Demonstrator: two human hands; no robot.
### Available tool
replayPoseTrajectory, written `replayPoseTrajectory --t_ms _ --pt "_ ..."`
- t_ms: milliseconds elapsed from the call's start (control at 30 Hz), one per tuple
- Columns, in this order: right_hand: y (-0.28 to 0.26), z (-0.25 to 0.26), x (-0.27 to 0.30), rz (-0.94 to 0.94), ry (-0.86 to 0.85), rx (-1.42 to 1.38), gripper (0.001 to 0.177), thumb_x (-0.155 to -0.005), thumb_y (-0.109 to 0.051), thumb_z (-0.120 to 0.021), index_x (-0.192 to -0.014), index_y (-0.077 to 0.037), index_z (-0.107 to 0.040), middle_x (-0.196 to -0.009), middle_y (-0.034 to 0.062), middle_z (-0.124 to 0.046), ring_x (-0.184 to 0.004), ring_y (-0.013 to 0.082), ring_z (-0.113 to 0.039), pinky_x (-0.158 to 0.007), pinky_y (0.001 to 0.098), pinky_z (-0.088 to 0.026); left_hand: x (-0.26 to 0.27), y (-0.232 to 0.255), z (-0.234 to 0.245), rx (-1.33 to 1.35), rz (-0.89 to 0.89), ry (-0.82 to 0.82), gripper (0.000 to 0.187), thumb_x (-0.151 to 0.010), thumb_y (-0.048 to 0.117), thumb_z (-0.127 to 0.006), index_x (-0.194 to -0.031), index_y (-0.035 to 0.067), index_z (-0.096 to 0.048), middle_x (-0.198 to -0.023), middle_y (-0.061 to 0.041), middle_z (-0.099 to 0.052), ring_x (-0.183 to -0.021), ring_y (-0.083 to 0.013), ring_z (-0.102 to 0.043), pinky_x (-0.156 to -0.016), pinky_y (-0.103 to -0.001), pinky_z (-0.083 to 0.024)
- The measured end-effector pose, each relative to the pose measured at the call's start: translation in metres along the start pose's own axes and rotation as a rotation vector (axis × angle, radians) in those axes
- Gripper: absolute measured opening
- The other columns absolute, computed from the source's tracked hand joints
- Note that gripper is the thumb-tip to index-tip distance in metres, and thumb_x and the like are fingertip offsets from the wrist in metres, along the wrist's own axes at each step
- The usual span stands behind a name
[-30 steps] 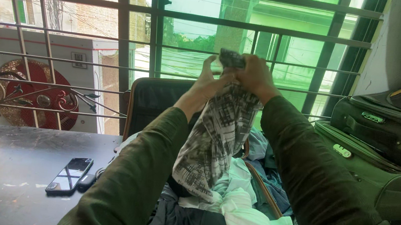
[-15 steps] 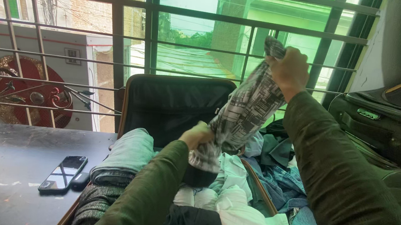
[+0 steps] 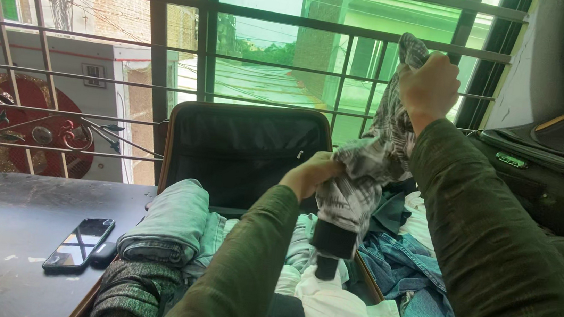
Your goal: The person packs clothes into a suitcase by folding a pair of jeans and a shirt and placing them inside.
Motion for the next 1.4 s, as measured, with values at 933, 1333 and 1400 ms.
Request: replayPoseTrajectory --t_ms 933,1333,1400 --pt "-0.084 -0.149 0.248 -0.555 -0.6 -0.398 0.057 -0.09 -0.047 -0.069 -0.121 0.0 -0.063 -0.124 0.0246 -0.067 -0.116 0.0414 -0.066 -0.099 0.0474 -0.052 0.081 -0.057 0.151 0.023 -0.266 0.5 0.046 -0.101 0.041 -0.055 -0.117 0.001 -0.07 -0.098 -0.001 -0.072 -0.09 -0.0122 -0.061 -0.083 -0.031 -0.05" --pt "-0.031 -0.229 0.297 -1.179 -0.643 -1.309 0.032 -0.096 -0.033 -0.058 -0.104 -0.003 -0.067 -0.093 0.0101 -0.071 -0.079 0.0248 -0.07 -0.066 0.0448 -0.056 0.085 -0.103 0.124 0.686 -0.25 0.532 0.039 -0.096 0.036 -0.061 -0.111 0.002 -0.073 -0.099 -0.009 -0.074 -0.084 -0.0191 -0.07 -0.078 -0.033 -0.057" --pt "-0.031 -0.229 0.308 -1.139 -0.661 -1.268 0.03 -0.095 -0.027 -0.06 -0.104 0.0 -0.067 -0.093 0.0115 -0.07 -0.078 0.0252 -0.069 -0.066 0.0453 -0.056 0.089 -0.107 0.127 0.682 -0.241 0.515 0.039 -0.096 0.035 -0.061 -0.11 0.0 -0.074 -0.098 -0.01 -0.074 -0.082 -0.0194 -0.07 -0.077 -0.033 -0.057"
Point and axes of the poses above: each hand's wrist, its own x-axis away from the middle knuckle, its own z-axis out of the back of the hand, y = z × x, the point moved 1 cm from there along -x, towards the middle knuckle
